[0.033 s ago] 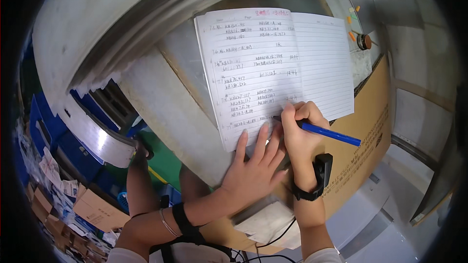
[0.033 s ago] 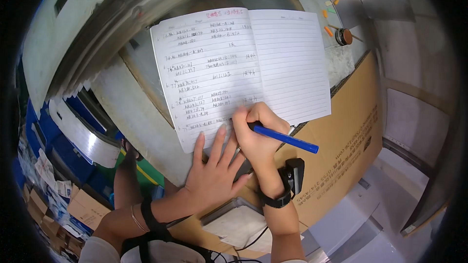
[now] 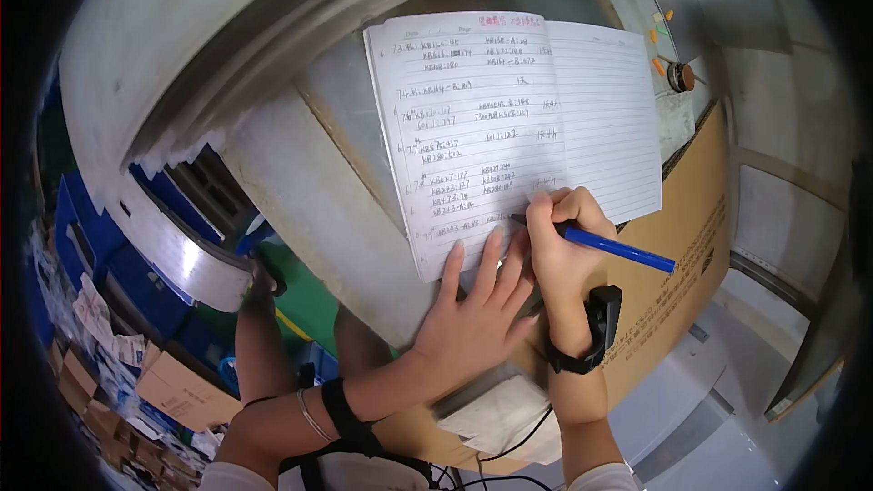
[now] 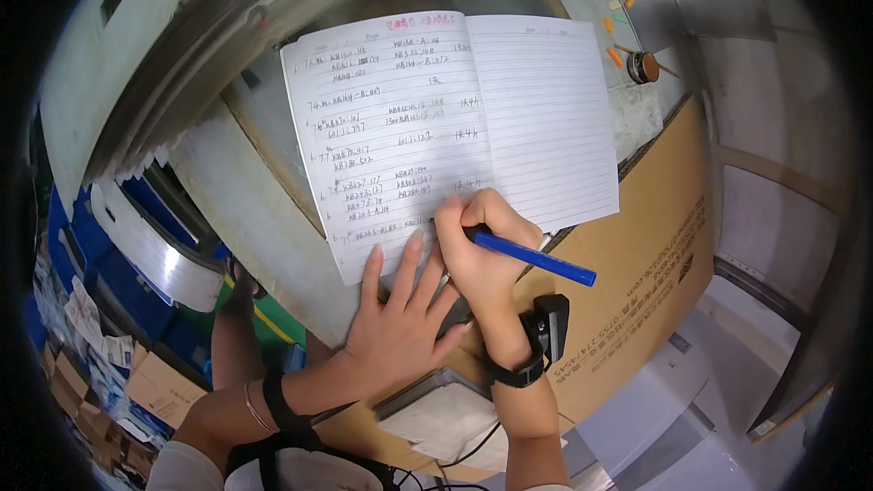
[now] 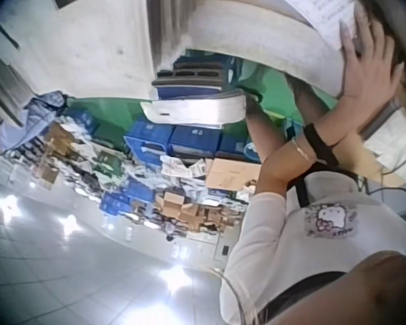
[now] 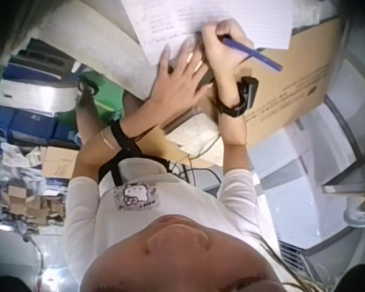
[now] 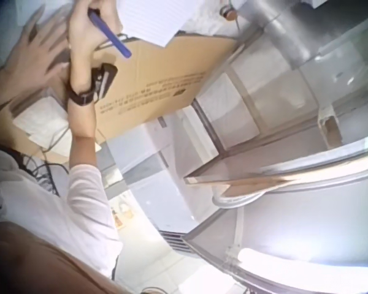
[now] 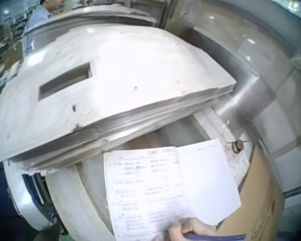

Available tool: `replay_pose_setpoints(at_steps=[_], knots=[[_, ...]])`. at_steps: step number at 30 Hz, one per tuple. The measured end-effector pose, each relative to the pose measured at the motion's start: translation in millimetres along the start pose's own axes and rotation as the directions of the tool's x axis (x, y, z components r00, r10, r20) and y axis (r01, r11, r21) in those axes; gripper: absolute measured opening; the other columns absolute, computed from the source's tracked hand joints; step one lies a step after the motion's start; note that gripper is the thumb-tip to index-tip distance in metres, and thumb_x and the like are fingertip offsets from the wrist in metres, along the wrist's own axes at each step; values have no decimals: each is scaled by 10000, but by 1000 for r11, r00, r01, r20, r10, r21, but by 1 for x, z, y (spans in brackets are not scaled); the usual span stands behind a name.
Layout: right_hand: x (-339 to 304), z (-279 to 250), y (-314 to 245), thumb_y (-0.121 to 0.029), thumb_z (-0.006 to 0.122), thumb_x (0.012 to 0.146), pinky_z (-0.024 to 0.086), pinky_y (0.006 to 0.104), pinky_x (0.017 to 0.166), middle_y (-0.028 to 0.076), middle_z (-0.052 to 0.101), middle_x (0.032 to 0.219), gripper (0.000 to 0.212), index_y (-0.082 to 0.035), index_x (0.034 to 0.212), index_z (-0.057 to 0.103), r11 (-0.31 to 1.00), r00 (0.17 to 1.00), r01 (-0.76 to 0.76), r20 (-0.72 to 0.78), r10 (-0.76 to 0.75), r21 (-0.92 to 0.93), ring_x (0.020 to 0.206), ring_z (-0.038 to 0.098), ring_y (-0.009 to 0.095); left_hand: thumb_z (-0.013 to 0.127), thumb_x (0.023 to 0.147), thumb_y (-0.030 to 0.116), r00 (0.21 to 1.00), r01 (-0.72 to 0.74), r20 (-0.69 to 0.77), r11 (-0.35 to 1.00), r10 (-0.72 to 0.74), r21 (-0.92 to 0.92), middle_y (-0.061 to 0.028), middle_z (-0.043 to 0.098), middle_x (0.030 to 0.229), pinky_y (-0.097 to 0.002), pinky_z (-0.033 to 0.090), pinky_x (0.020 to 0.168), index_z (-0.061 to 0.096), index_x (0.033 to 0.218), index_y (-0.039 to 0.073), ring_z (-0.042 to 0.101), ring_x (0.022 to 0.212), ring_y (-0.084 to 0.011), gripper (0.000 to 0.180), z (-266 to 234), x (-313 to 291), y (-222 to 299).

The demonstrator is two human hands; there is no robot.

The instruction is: The recorder takes large metal panels, weighs them on a digital scale, and writes the results in a logbook.

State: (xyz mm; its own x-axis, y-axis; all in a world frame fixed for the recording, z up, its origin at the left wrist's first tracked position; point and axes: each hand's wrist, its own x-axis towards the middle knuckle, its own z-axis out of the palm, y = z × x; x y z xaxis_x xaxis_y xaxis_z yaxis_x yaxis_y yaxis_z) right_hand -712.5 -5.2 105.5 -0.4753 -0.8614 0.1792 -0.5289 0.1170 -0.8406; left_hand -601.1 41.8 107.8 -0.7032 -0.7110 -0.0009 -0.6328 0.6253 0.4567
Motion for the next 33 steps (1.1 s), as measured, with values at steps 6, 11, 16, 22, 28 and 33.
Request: replay_pose_setpoints(at_steps=[6, 11, 16, 22, 28, 33], knots=[[1, 2, -1, 26, 570, 630, 281, 184, 369, 4, 378, 412, 274, -33, 486, 344, 1000, 1000, 17, -20, -18, -14, 391, 309, 41, 458, 725, 433, 1000, -6, -15, 1000, 6, -5, -138, 359, 1200, -540, 157, 921, 455, 1112, 105, 234, 1171, -309, 508, 0, 1, -1], [-1, 1, -2, 28, 570, 628, 289, 183, 369, 9, 389, 414, 272, -30, 488, 344, 998, 999, 49, 4, -48, -50, 393, 318, 39, 464, 724, 425, 999, -4, -39, 999, 3, -33, -138, 368, 1191, -540, 155, 922, 458, 1107, 94, 241, 1167, -306, 506, 0, 0, -2], [-1, 2, -4, 26, 567, 629, 298, 181, 371, 10, 398, 418, 269, -30, 489, 344, 999, 999, 29, -20, -30, -20, 396, 332, 36, 466, 724, 422, 999, 0, -35, 999, -1, -37, -135, 371, 1189, -540, 154, 923, 465, 1100, 89, 244, 1166, -301, 501, -1, 0, -1], [-1, 0, -4, 22, 561, 634, 310, 180, 378, 17, 409, 427, 260, -28, 495, 347, 995, 999, 40, -4, -41, -95, 399, 342, 39, 466, 723, 422, 999, -1, -49, 999, 0, -37, -135, 367, 1195, -534, 157, 925, 468, 1099, 91, 247, 1166, -300, 501, -2, 0, -1], [-2, 1, 0, 21, 555, 636, 309, 180, 379, 16, 397, 422, 253, -26, 499, 348, 1000, 999, -7, -39, 6, -27, 404, 338, 36, 465, 722, 423, 999, 5, -33, 999, -6, -39, -140, 366, 1199, -534, 153, 927, 460, 1109, 88, 242, 1170, -301, 512, -2, 0, -1], [-2, 0, 0, 17, 551, 638, 301, 181, 375, 20, 380, 416, 254, -28, 496, 346, 996, 998, 7, -56, -13, -91, 405, 323, 35, 459, 725, 425, 999, 3, -31, 1000, -4, -29, -141, 370, 1196, -532, 150, 928, 458, 1111, 87, 246, 1169, -301, 513, -1, 0, 0]])
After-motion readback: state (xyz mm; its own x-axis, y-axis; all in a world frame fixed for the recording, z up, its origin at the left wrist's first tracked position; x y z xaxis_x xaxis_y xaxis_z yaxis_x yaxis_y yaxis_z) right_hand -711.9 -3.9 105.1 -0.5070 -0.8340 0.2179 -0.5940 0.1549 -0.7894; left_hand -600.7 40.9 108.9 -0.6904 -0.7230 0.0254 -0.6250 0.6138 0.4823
